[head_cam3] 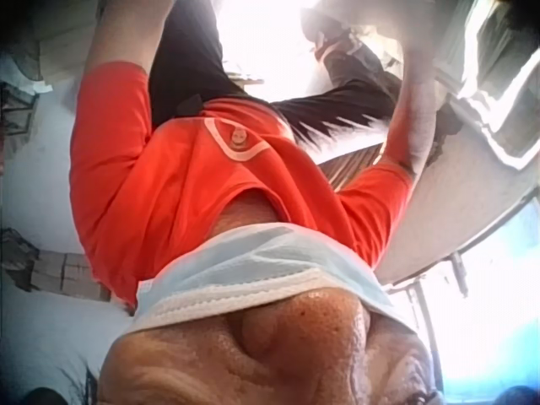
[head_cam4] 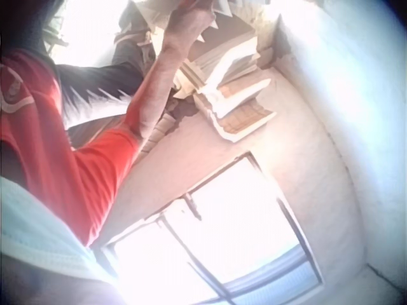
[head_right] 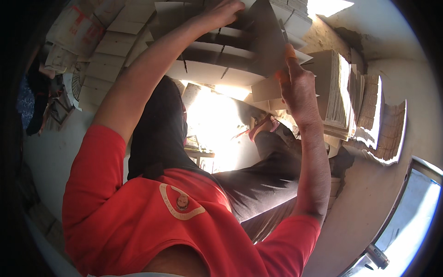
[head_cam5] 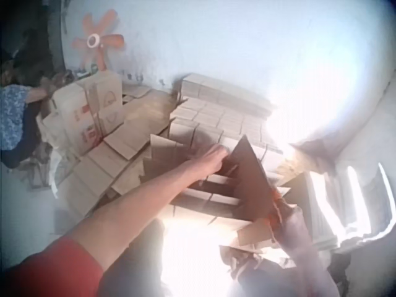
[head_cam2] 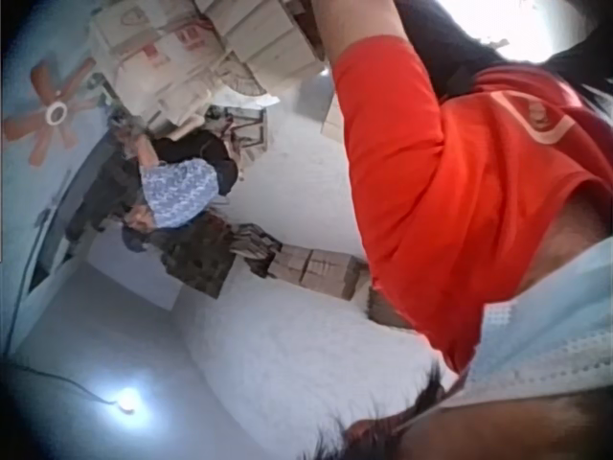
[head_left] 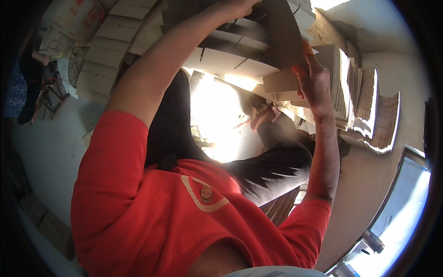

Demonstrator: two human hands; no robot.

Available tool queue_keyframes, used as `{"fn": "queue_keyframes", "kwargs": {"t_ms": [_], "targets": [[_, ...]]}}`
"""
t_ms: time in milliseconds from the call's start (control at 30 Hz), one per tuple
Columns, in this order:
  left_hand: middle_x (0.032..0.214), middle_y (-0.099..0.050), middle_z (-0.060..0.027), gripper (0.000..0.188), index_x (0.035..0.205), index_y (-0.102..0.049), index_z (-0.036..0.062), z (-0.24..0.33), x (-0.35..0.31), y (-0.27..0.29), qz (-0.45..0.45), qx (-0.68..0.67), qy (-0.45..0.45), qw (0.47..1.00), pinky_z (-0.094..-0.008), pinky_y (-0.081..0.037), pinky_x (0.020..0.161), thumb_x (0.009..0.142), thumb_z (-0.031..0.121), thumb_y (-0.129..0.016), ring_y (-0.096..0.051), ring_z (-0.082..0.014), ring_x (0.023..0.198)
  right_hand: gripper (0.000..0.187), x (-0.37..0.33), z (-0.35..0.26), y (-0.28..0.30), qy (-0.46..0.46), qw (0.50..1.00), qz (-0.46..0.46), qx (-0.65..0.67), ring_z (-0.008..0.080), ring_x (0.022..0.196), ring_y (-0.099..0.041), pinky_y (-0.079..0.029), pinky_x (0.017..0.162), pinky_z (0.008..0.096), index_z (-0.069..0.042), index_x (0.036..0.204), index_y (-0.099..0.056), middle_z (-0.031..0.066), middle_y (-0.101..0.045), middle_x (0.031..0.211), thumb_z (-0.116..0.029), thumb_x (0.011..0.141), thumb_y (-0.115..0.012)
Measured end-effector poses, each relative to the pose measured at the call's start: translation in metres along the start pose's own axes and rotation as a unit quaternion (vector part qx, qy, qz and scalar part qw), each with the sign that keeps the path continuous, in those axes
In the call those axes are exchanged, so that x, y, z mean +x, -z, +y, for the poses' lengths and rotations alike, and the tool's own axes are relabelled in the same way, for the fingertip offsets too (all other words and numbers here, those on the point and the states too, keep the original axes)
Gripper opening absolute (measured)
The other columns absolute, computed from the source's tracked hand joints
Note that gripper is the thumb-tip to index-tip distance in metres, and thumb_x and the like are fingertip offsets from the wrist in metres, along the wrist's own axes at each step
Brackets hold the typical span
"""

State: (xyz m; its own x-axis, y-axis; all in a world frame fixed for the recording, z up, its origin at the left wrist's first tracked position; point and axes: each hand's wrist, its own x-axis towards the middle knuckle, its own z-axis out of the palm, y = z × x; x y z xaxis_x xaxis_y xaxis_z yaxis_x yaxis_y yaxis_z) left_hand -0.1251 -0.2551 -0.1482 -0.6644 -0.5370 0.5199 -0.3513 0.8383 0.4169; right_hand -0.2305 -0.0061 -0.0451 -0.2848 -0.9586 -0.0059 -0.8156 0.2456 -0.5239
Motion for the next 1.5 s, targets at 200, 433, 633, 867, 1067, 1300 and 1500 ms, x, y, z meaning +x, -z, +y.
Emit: {"fn": "queue_keyframes", "kwargs": {"t_ms": [200,433,633,867,1067,1300,1500], "targets": [[0.096,-0.063,-0.0118,0.024,0.095,-0.062,0.0047,0.046,-0.011,0.036,-0.255,0.074,-0.011,0.964,-0.0408,-0.048,0.078,0.071,0.003,-0.064,-0.06,-0.03,0.094,0.064,-0.003,0.001,-0.003,-0.05,0.995,-0.051,0.072,0.0147,0.04,-0.051,-0.045,0.038,0.0289,-0.007,0.141,-0.026,0.0114,-0.06,0.065,-0.001,0.084,-0.053],[0.096,-0.063,-0.0111,0.027,0.096,-0.061,0.0055,0.001,-0.027,-0.001,-0.085,0.023,-0.094,0.992,-0.0411,-0.048,0.077,0.069,-0.002,-0.061,-0.06,-0.031,0.092,0.074,-0.011,0.007,-0.014,-0.015,0.993,-0.016,0.113,0.0104,0.042,-0.05,-0.043,0.037,0.0253,-0.017,0.144,-0.022,0.0079,-0.061,0.072,0.0,0.081,-0.057],[0.09,-0.063,-0.0131,0.021,0.089,-0.061,0.0018,0.011,-0.025,0.001,-0.095,0.005,-0.079,0.992,-0.0405,-0.048,0.075,0.069,-0.005,-0.059,-0.059,-0.0334,0.091,0.075,-0.008,0.012,-0.011,0.0,0.993,-0.07,0.09,0.0151,0.042,-0.051,-0.045,0.04,0.0292,-0.012,0.145,-0.016,0.0112,-0.059,0.065,0.004,0.081,-0.052],[0.079,-0.061,-0.0183,0.011,0.081,-0.061,0.0021,0.012,-0.021,0.009,-0.101,0.02,-0.053,0.993,-0.0445,-0.048,0.067,0.071,-0.001,-0.058,-0.061,-0.0363,0.079,0.078,-0.008,0.008,-0.021,-0.013,0.993,-0.071,0.098,0.0202,0.043,-0.052,-0.047,0.047,0.0308,-0.013,0.146,-0.01,0.0142,-0.056,0.062,0.005,0.081,-0.048],[0.074,-0.06,-0.0204,0.005,0.07,-0.058,0.0001,0.013,-0.015,0.016,-0.108,0.006,-0.08,0.991,-0.0437,-0.048,0.061,0.068,0.002,-0.061,-0.062,-0.0361,0.075,0.077,-0.03,0.054,-0.056,0.04,0.999,-0.015,0.017,0.0288,0.053,-0.058,-0.043,0.051,0.03,-0.013,0.146,-0.011,0.0153,-0.055,0.061,0.004,0.082,-0.05],[0.092,-0.058,-0.0192,0.017,0.085,-0.057,0.0001,0.006,0.012,0.047,-0.146,-0.011,-0.025,0.989,-0.0436,-0.047,0.071,0.069,0.006,-0.062,-0.058,-0.0354,0.089,0.06,-0.007,0.041,-0.038,0.177,0.968,0.161,-0.074,0.0233,0.053,-0.059,-0.047,0.051,0.032,-0.008,0.136,-0.038,0.0088,-0.058,0.064,-0.016,0.083,-0.065],[0.107,-0.056,-0.0181,0.028,0.097,-0.057,0.0002,0.002,0.035,0.027,-0.223,0.051,-0.021,0.973,-0.0436,-0.046,0.08,0.071,0.009,-0.063,-0.054,-0.0348,0.102,0.03,0.044,0.022,-0.038,0.161,0.948,0.227,-0.153,0.0243,0.058,-0.061,-0.049,0.054,0.0348,-0.004,0.093,-0.06,0.0134,-0.066,0.095,-0.026,0.078,-0.072]]}}
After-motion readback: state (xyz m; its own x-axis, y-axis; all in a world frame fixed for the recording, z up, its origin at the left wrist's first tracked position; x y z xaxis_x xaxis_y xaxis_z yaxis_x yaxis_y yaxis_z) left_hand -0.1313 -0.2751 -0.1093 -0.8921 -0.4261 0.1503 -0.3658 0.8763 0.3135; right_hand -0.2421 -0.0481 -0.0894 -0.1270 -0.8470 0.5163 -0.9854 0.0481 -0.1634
